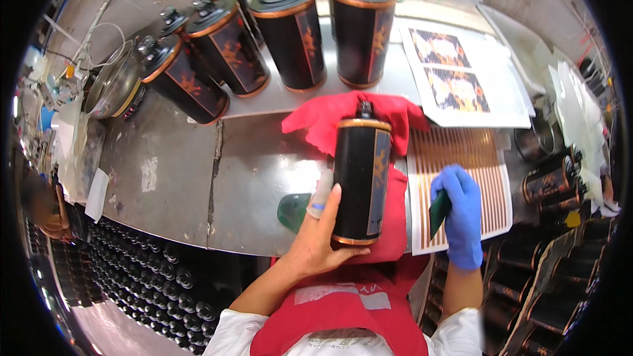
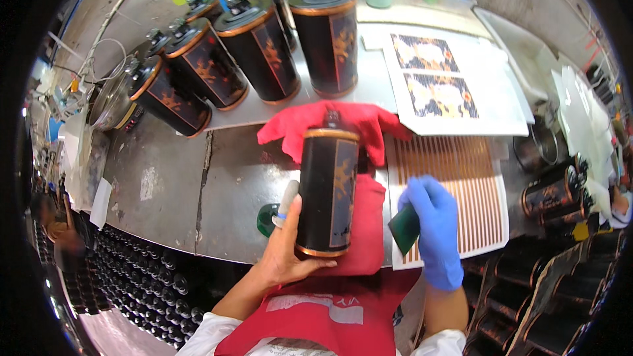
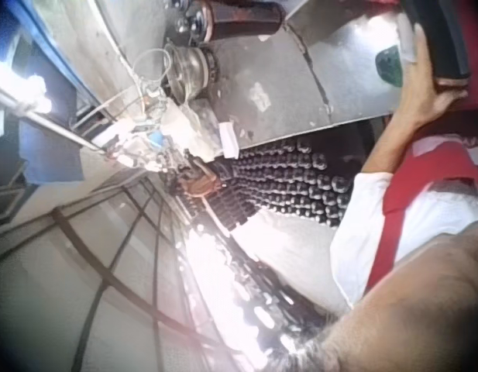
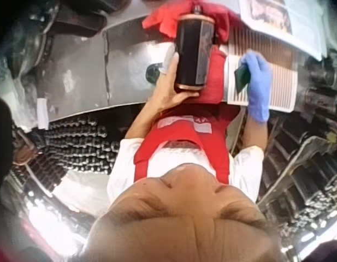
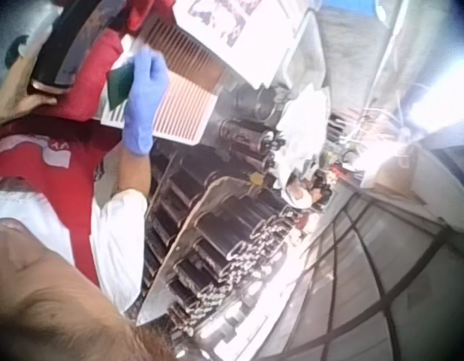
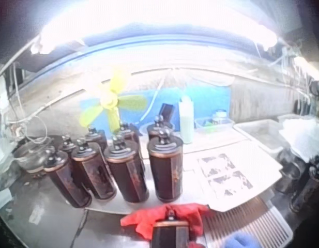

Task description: The person applies printed labels and gold foil strips to black cylindrical containers. They smooth each label with a green tool, then place a gold strip around the top and bottom edges, pressing it into place.

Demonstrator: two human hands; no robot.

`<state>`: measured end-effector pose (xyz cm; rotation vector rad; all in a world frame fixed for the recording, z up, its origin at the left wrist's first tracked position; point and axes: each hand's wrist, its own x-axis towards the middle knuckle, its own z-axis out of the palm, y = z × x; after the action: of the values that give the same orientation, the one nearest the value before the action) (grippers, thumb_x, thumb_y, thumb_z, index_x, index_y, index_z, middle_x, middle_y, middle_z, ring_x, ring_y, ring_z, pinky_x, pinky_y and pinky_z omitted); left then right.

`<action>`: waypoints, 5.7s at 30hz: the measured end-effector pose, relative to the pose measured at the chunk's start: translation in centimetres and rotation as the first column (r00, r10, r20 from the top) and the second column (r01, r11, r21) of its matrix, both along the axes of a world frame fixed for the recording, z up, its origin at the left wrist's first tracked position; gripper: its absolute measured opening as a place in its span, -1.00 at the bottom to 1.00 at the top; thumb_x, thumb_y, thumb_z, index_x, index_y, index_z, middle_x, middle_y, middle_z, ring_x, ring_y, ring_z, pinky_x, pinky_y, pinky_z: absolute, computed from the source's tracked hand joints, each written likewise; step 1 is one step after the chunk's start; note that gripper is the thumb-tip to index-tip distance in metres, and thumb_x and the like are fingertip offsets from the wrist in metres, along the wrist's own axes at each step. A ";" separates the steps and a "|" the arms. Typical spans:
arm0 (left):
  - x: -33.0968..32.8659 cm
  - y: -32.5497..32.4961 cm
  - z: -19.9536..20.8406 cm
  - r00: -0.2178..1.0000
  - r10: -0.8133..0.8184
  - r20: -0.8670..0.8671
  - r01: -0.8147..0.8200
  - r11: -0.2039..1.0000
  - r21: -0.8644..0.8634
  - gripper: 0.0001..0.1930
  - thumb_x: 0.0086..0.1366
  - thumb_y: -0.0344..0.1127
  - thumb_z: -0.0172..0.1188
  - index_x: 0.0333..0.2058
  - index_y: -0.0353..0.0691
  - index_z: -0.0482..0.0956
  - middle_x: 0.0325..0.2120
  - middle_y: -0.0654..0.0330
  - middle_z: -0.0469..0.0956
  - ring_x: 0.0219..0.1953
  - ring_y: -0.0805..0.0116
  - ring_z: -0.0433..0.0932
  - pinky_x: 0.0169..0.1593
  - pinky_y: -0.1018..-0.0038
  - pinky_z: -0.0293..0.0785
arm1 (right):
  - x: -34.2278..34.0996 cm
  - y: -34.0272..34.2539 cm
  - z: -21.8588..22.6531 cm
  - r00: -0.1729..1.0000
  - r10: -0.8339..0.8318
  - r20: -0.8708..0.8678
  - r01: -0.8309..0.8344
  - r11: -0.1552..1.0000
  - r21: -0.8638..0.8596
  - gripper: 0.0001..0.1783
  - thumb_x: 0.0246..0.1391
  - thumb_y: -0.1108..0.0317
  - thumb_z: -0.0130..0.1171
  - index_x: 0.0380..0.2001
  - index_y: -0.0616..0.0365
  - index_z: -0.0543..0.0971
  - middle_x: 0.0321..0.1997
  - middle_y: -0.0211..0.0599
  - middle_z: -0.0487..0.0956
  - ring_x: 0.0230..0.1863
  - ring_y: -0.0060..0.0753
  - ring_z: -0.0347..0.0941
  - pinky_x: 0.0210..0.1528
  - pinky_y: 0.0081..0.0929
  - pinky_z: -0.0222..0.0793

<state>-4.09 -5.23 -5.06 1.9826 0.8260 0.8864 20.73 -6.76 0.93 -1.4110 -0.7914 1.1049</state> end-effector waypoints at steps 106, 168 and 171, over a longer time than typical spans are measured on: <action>2.8 3.5 1.5 0.887 0.050 0.459 0.260 0.767 -0.586 0.15 0.04 -0.45 0.35 0.32 0.01 -0.47 0.16 -0.04 0.13 0.11 0.20 0.33 0.12 0.33 0.32 | 12.7 2.3 -4.8 0.739 -0.452 0.500 0.399 0.891 0.216 -0.69 0.08 0.36 0.14 -0.09 0.21 0.54 -0.16 -0.30 0.57 -0.37 -0.48 0.49 -0.33 -0.57 0.38; -0.2 2.8 4.5 0.844 0.049 0.534 0.219 0.878 -0.425 -0.01 -0.07 0.45 0.17 0.08 -0.37 0.35 -0.05 0.14 0.37 0.02 0.36 0.35 0.15 0.38 0.18 | -2.6 1.3 6.1 0.876 0.479 -0.056 -0.479 0.851 -0.217 -0.72 0.15 0.30 0.07 -0.24 0.32 0.59 -0.44 -0.41 0.58 -0.44 -0.73 0.42 -0.44 -0.75 0.32; 0.5 4.3 3.8 0.880 0.167 0.444 0.100 0.849 -0.519 -0.50 0.11 -0.19 0.33 -0.05 -0.35 0.44 -0.23 0.26 0.45 -0.24 0.52 0.44 -0.13 0.56 0.38 | -2.6 2.8 3.4 0.893 0.435 0.119 -0.400 0.886 -0.233 -0.69 0.13 0.27 0.11 -0.21 0.33 0.59 -0.42 -0.38 0.60 -0.38 -0.69 0.44 -0.29 -0.66 0.39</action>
<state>-3.61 -0.93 -1.21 1.1952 0.7165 0.9835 18.10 -3.98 4.36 -1.5608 -1.1734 1.4436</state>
